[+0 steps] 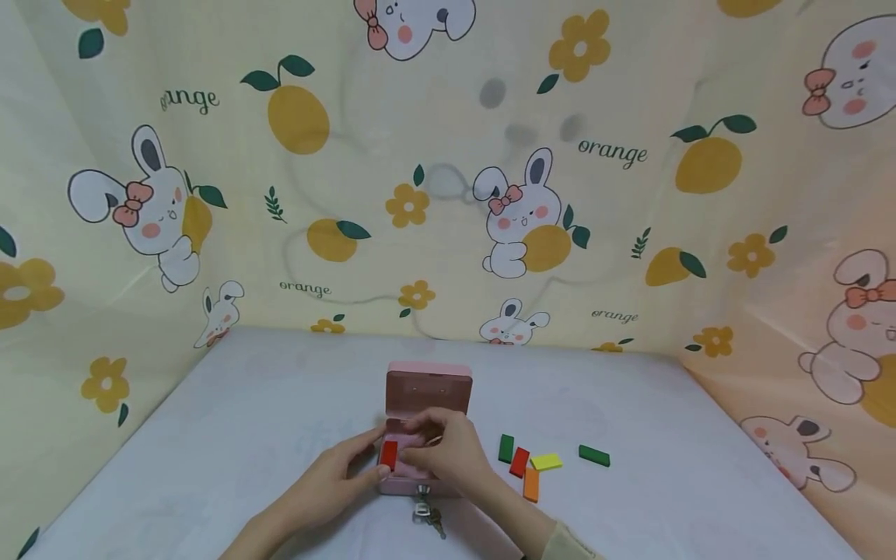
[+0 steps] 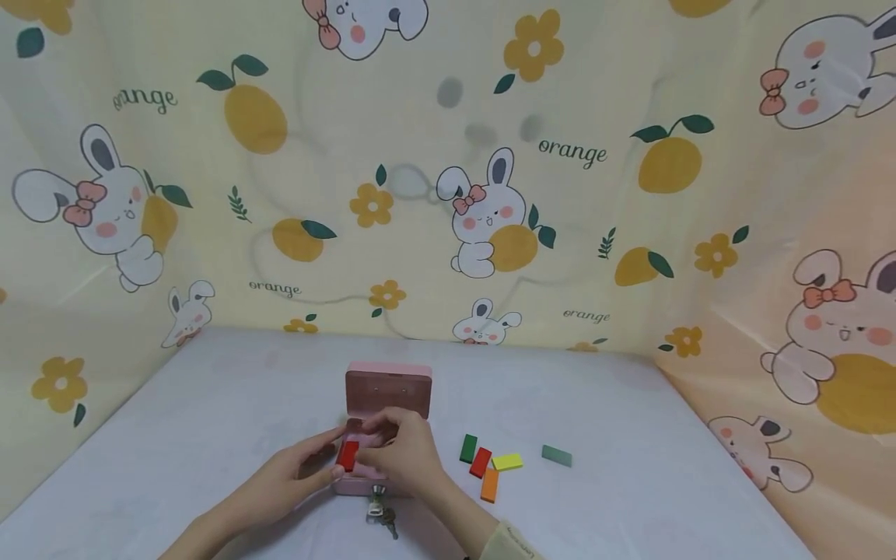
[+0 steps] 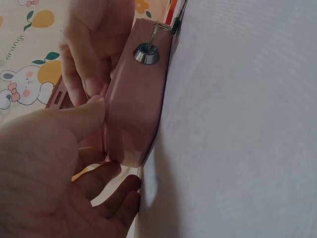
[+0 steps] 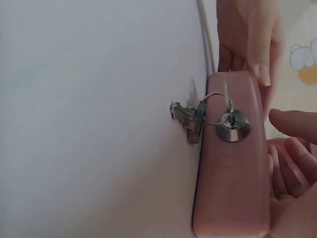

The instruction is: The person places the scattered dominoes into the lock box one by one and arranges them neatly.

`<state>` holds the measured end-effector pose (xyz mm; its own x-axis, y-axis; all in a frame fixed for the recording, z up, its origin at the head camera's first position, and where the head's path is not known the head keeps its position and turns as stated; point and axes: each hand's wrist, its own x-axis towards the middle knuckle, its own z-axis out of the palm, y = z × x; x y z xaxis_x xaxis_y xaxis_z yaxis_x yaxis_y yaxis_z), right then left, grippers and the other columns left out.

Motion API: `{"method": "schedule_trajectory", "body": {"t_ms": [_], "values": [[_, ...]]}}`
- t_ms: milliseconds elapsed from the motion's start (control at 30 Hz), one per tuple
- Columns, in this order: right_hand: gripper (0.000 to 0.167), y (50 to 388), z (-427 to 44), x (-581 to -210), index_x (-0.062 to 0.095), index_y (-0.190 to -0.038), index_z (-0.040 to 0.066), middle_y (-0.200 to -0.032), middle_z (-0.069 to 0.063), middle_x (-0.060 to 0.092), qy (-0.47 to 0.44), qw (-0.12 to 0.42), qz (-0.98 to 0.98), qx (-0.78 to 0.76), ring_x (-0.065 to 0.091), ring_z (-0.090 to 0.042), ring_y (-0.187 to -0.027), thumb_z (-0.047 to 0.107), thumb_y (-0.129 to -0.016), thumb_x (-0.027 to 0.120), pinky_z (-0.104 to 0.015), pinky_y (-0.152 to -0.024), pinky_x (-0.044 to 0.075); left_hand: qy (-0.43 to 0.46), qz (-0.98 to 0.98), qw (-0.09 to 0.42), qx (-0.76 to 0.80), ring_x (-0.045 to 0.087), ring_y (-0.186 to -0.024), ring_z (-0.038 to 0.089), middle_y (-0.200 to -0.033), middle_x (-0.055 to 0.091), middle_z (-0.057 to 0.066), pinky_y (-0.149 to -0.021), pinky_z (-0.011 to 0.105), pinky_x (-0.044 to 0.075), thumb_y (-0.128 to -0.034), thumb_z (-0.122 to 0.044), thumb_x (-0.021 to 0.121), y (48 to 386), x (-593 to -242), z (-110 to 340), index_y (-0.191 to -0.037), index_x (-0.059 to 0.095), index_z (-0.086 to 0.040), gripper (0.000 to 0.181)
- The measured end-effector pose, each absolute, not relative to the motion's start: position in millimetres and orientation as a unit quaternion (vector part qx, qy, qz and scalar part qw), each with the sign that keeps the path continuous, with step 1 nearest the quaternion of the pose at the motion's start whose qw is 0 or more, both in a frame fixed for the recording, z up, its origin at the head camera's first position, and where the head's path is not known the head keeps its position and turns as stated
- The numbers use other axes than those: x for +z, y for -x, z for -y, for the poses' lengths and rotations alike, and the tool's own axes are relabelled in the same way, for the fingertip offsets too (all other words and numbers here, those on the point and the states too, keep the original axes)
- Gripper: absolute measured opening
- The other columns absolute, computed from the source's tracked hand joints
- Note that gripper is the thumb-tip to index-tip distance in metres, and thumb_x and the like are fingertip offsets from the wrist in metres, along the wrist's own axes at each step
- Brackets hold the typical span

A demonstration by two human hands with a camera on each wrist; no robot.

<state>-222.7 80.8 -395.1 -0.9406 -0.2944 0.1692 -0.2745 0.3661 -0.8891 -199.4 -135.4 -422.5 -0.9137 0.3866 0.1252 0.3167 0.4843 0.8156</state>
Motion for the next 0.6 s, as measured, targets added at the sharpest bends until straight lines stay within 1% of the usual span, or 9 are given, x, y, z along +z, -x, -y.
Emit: {"method": "schedule_trajectory", "body": {"t_ms": [100,200,400,600], "values": [[0.025,214.3,-87.4,-392.4,0.071,-0.101,0.008,-0.095,-0.008,0.067,0.184,-0.010,-0.831,-0.525,0.061,-0.020,-0.083,0.007,-0.079,0.083,-0.030,-0.073,0.056,-0.205,-0.861,0.035,0.464,0.036,-0.138,0.034,-0.151,0.040,0.012,-0.110,0.056,0.028,-0.0963,-0.040,0.063,199.3,-422.5,134.7,-0.149,0.041,-0.006,0.066],[0.025,205.6,-94.7,-391.4,0.070,-0.101,0.009,-0.098,-0.007,0.066,0.191,-0.028,-0.840,-0.507,0.061,-0.018,-0.086,0.010,-0.080,0.083,-0.031,-0.076,0.056,-0.202,-0.861,0.037,0.465,0.036,-0.138,0.034,-0.151,0.041,0.011,-0.110,0.056,0.028,-0.0959,-0.040,0.063,199.8,-422.7,134.0,-0.149,0.041,-0.007,0.067],[0.028,189.8,-113.0,-389.9,0.071,-0.101,0.016,-0.100,-0.006,0.067,0.169,-0.041,-0.838,-0.518,0.061,-0.021,-0.087,0.018,-0.078,0.086,-0.031,-0.076,0.056,-0.199,-0.863,0.036,0.463,0.037,-0.138,0.034,-0.151,0.042,0.011,-0.110,0.056,0.029,-0.0954,-0.040,0.064,201.2,-424.4,132.9,-0.149,0.042,-0.008,0.067],[0.037,185.2,-133.5,-384.6,0.071,-0.103,0.011,-0.098,-0.005,0.067,0.133,-0.058,-0.845,-0.515,0.060,-0.022,-0.089,0.022,-0.074,0.089,-0.033,-0.076,0.055,-0.198,-0.866,0.030,0.459,0.038,-0.137,0.035,-0.150,0.042,0.012,-0.109,0.055,0.031,-0.0949,-0.041,0.065,201.2,-425.7,131.7,-0.149,0.042,-0.008,0.068]]}}
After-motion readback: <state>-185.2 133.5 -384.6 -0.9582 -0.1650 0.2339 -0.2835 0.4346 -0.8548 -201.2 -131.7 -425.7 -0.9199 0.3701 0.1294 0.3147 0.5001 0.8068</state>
